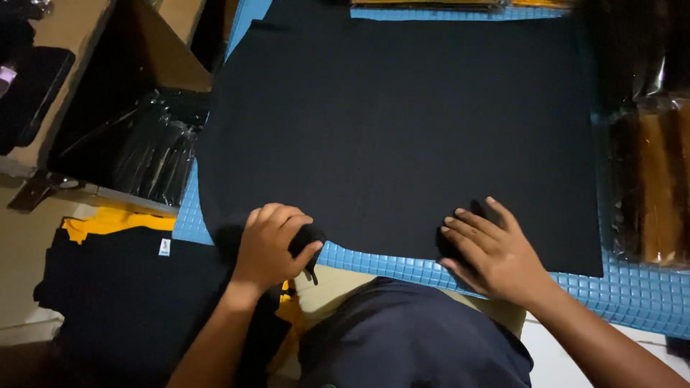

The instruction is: The person folds a black t-shirt and places it into a clear plastic bag on a blue textured table. The person then picks up another black t-shirt, lays it flat, and begins to fold it.

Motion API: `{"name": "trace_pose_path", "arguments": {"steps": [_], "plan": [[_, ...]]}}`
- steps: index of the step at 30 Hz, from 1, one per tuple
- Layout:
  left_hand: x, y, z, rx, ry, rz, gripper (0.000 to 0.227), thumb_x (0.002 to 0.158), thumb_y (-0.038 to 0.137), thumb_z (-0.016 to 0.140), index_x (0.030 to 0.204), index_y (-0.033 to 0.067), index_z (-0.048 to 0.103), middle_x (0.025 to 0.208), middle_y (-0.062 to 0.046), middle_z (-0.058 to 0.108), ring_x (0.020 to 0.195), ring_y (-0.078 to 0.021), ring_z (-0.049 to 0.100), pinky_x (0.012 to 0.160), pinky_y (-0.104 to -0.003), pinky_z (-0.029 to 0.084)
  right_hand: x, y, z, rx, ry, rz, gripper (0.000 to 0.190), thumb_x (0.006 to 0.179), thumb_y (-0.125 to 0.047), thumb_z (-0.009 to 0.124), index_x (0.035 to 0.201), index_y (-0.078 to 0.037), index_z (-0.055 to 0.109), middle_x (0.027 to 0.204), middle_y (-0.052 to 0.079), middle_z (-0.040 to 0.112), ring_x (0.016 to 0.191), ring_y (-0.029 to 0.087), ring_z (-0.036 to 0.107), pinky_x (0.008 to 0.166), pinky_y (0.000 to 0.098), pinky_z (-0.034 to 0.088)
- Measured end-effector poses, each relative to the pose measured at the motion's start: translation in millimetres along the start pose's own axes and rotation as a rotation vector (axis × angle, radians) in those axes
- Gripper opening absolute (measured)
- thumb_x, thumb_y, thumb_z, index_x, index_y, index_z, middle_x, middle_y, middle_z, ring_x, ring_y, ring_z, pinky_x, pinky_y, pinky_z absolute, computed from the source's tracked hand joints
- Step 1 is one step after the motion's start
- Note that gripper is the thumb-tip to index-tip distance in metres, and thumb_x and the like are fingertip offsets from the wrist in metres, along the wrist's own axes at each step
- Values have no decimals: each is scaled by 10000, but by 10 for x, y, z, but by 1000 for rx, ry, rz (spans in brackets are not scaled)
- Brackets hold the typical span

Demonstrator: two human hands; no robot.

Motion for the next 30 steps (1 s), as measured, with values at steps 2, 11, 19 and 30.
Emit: {"name": "trace_pose_path", "arguments": {"steps": [2, 11, 19, 30], "plan": [[7, 12, 38, 9, -8, -10, 331, 907, 530, 644, 1071, 246, 683, 1024, 80, 646, 1022, -209, 643, 880, -416, 474, 192, -124, -64, 12, 17, -55, 366, 934, -444, 636, 1123, -142, 719, 1170, 56, 739, 1178, 264, 677, 1130, 584, 407], [84, 9, -14, -82, -19, -145, 292, 926, 500, 630, 1004, 227, 696, 963, 25, 668, 986, -266, 669, 806, -453, 510, 779, -644, 151, 106, 81, -278, 288, 1057, -242, 500, 1170, -46, 679, 1001, 139, 653, 977, 334, 662, 906, 499, 499], [-201, -464, -384, 224, 114, -647, 320, 942, 424, 667, 1119, 158, 677, 1095, -44, 612, 1027, -333, 641, 791, -480, 522, 1318, -1138, 254, 165, 136, -482, 232, 1053, -133, 441, 1182, -112, 634, 1028, 170, 609, 911, 337, 624, 773, 471, 477], [-794, -857, -288, -107, -75, -1280, 681, 950, 672, 584, 1165, 30, 507, 1025, -248, 719, 947, -433, 731, 730, -538, 585, 1286, -1124, 588, 104, 19, -471, 213, 1037, -100, 419, 1039, -86, 632, 935, 155, 631, 857, 365, 643, 726, 456, 507]]}}
Point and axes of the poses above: each hand's wrist, its own x-axis towards the middle knuckle, its own z-axis out of the palm, y = z × x, the point moved 4 cm from there along x, towards the middle knuckle
